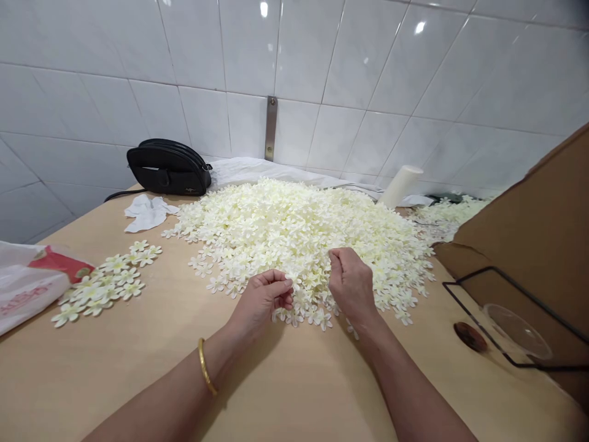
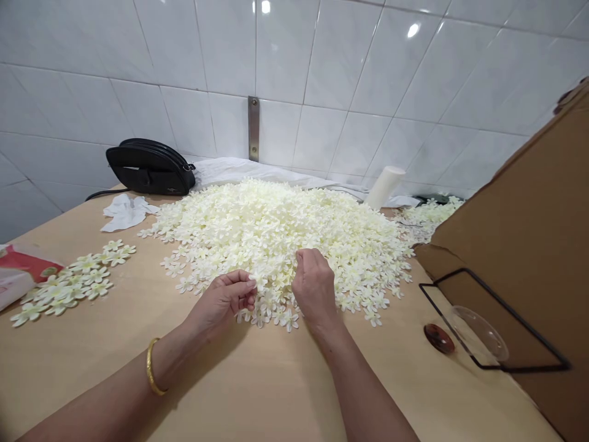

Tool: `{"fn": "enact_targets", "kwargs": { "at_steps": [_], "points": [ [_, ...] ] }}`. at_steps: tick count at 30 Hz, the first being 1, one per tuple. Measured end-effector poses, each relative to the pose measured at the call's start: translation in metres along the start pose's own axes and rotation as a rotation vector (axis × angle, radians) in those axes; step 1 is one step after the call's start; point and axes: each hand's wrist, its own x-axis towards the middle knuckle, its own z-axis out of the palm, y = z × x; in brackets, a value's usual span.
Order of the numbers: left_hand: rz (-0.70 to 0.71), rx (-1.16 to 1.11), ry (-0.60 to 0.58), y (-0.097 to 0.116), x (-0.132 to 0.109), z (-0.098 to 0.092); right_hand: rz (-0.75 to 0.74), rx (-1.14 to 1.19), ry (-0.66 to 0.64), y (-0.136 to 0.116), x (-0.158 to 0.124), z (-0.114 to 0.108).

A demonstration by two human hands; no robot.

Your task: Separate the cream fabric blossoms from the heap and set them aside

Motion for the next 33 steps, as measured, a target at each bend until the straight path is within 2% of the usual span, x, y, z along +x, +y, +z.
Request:
{"fn": "enact_targets", "kwargs": {
  "at_steps": [5,11,16,23,33],
  "points": [
    [-0.006,-0.007,0.000,-0.001,0.000,0.000,-0.120,-0.034,-0.137,0.001,-0.004,0.014],
    [0.017,-0.019,0.009,0.001,-0.003,0.002,-0.050,0.250,-0.033,-0.012,-0.007,0.003],
    [0.013,-0.047,0.013,0.000,-0.002,0.001,-0.118,0.464,-0.236,-0.030,-0.013,-0.003],
    [0.047,-0.037,-0.040,0.001,-0.003,-0.001,-0.163,0.448,-0.292,-0.030,-0.014,-0.002],
    [0.086,-0.013,-0.097,0.002,-0.004,0.000,-0.166,0.273,-0.263,-0.035,-0.020,0.000]
  ]
}}
